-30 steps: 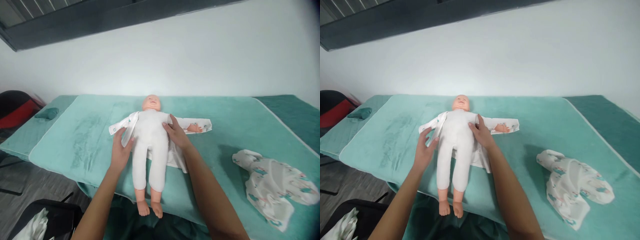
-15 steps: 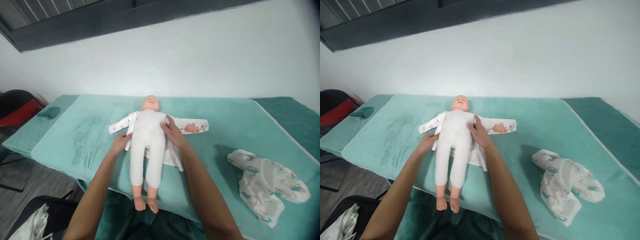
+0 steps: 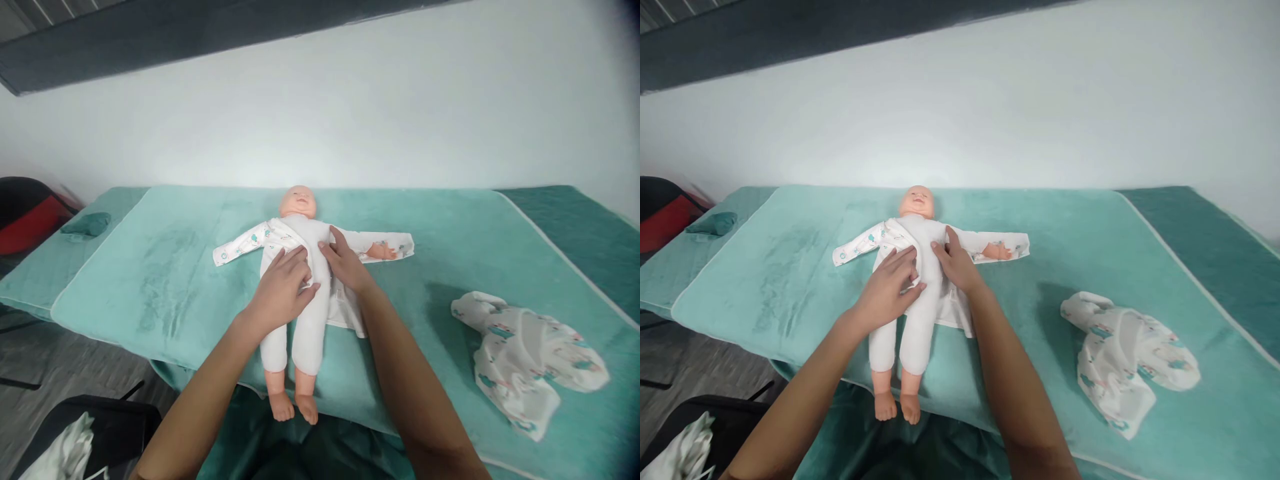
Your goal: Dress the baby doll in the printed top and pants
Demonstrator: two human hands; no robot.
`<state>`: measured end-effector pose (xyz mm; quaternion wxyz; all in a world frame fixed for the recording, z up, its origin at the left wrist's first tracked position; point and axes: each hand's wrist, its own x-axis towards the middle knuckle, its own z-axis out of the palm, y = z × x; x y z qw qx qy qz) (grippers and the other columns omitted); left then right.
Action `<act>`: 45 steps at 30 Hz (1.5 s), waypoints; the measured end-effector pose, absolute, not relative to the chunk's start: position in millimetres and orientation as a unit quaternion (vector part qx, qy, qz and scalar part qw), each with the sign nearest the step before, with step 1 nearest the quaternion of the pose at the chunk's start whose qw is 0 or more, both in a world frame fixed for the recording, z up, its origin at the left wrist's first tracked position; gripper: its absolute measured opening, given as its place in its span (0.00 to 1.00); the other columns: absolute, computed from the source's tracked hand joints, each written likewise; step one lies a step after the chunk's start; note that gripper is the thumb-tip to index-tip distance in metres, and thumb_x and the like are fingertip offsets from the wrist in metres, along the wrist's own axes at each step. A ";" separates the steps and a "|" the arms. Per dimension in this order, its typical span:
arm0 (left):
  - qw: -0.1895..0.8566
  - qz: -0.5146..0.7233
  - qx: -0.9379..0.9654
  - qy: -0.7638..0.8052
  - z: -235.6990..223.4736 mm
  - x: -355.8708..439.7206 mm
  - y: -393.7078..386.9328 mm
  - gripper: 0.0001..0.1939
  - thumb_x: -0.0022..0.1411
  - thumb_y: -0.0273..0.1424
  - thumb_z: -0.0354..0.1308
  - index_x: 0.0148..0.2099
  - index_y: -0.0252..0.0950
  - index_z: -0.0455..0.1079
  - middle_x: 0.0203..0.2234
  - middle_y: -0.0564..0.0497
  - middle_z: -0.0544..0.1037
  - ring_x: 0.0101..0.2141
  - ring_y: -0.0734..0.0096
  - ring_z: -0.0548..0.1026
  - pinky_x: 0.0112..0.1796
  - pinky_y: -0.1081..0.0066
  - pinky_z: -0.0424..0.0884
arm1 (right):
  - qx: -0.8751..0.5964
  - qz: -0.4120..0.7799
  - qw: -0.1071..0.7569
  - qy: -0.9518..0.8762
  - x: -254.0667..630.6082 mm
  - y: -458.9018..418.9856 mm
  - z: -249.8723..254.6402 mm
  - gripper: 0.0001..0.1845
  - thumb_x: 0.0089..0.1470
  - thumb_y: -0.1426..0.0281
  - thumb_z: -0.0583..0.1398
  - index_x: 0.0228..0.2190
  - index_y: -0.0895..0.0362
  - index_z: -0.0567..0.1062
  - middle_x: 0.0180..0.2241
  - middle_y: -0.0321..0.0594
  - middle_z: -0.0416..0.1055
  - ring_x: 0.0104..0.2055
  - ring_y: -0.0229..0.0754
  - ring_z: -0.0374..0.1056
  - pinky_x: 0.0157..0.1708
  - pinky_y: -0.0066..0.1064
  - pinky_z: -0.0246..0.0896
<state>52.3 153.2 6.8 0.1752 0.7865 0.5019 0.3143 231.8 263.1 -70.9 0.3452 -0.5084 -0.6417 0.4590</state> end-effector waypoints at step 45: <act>-0.108 -0.022 0.855 0.507 53.0 79.3 297.0 0.24 0.62 0.15 0.51 0.59 0.34 0.64 0.50 0.40 0.75 0.48 0.56 0.73 0.38 0.63 0.67 | -0.672 0.372 0.395 -0.504 293.0 302.6 -72.3 0.08 0.51 0.63 0.62 0.28 0.54 0.72 0.28 0.40 0.75 0.30 0.43 0.71 0.32 0.33 0.63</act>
